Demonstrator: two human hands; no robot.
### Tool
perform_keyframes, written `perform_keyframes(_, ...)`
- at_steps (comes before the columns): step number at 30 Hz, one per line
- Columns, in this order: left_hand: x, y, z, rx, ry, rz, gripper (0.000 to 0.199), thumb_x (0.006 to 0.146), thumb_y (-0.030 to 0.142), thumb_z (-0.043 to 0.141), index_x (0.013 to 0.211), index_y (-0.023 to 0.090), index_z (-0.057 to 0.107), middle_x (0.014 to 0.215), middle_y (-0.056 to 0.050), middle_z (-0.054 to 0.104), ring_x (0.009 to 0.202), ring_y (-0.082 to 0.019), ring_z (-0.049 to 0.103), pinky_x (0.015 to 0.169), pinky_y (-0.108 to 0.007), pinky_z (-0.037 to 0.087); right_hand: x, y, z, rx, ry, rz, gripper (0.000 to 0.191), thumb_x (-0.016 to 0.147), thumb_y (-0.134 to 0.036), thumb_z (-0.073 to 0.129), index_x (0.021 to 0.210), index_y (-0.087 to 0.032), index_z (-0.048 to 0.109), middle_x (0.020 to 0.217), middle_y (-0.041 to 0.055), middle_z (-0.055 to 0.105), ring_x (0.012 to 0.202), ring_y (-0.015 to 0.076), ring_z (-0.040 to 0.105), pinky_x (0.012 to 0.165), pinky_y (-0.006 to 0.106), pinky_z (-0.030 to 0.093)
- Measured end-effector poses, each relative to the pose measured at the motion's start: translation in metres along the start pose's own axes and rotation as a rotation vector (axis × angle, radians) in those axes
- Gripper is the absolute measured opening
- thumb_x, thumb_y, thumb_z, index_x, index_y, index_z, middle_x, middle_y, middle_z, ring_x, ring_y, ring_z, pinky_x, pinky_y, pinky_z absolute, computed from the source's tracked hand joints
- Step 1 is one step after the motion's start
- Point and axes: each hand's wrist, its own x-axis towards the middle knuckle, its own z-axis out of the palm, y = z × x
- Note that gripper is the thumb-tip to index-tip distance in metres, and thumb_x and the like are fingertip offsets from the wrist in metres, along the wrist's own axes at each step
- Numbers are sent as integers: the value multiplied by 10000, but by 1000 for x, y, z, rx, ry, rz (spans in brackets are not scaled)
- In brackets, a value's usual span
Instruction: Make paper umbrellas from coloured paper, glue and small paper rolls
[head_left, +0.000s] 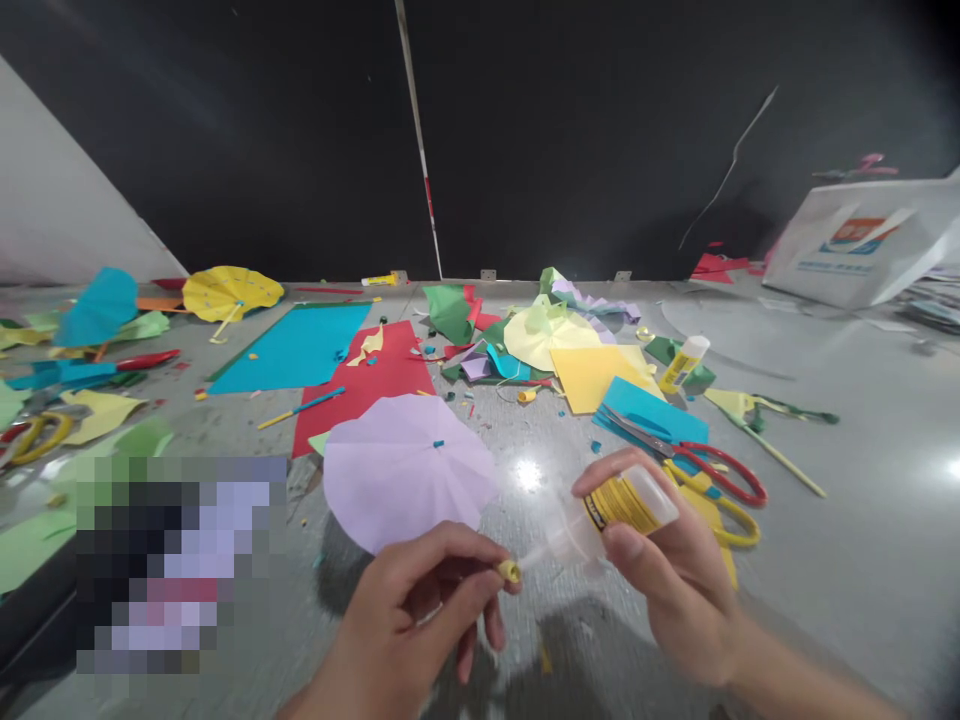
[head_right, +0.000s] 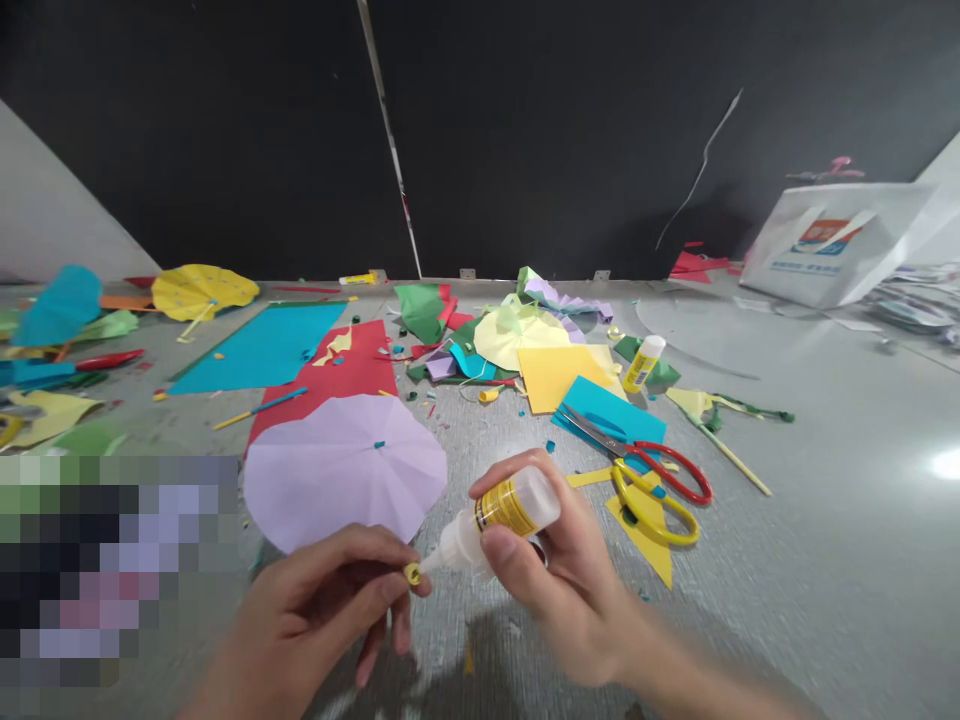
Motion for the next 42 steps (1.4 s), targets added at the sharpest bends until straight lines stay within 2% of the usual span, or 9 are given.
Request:
perform_keyframes(5, -3, 11, 3, 10, 21, 49, 203, 919, 390, 759, 932, 188, 763, 679, -6, 675, 542, -107, 642, 443, -134, 525, -5, -8, -3, 43, 60, -41, 186, 1060, -441, 526, 1178, -340, 629, 858, -10, 571, 632, 120, 522, 550, 229, 465)
perform_keyframes(10, -1, 21, 14, -117, -52, -69, 281, 891, 433, 788, 909, 165, 704, 758, -32, 723, 517, -102, 646, 418, -138, 510, -4, -15, -5, 50, 77, -90, 187, 1052, -443, 543, 1169, -336, 643, 896, -4, 581, 641, 116, 535, 554, 230, 479)
perform_keyframes(19, 0, 18, 16, -215, -113, -119, 295, 882, 417, 808, 913, 159, 669, 811, -39, 751, 540, -113, 691, 397, -116, 499, -4, -15, -3, 105, 83, -26, 145, 1050, -418, 564, 1130, -330, 647, 882, -26, 537, 636, 93, 476, 541, 204, 430)
perform_keyframes(28, 1, 22, 17, -207, -102, -149, 346, 844, 443, 840, 903, 153, 660, 788, -33, 740, 516, -103, 669, 391, -112, 485, -5, -15, -4, 118, 84, 26, 128, 1059, -419, 551, 1123, -343, 631, 874, -29, 532, 650, 103, 462, 564, 209, 414)
perform_keyframes(34, 0, 25, 18, -192, -115, -155, 318, 865, 430, 822, 907, 155, 668, 805, -28, 740, 496, -68, 630, 410, -104, 481, -2, -13, -3, 143, 86, 69, 132, 1059, -421, 549, 1112, -335, 634, 843, -25, 534, 652, 111, 455, 553, 209, 400)
perform_keyframes(42, 0, 23, 17, -166, -99, -134, 305, 878, 432, 803, 908, 156, 676, 795, -32, 725, 527, -92, 647, 412, -121, 482, -4, -13, -2, 183, 67, 66, 151, 1039, -422, 572, 1095, -302, 642, 779, -20, 530, 604, 115, 442, 524, 210, 405)
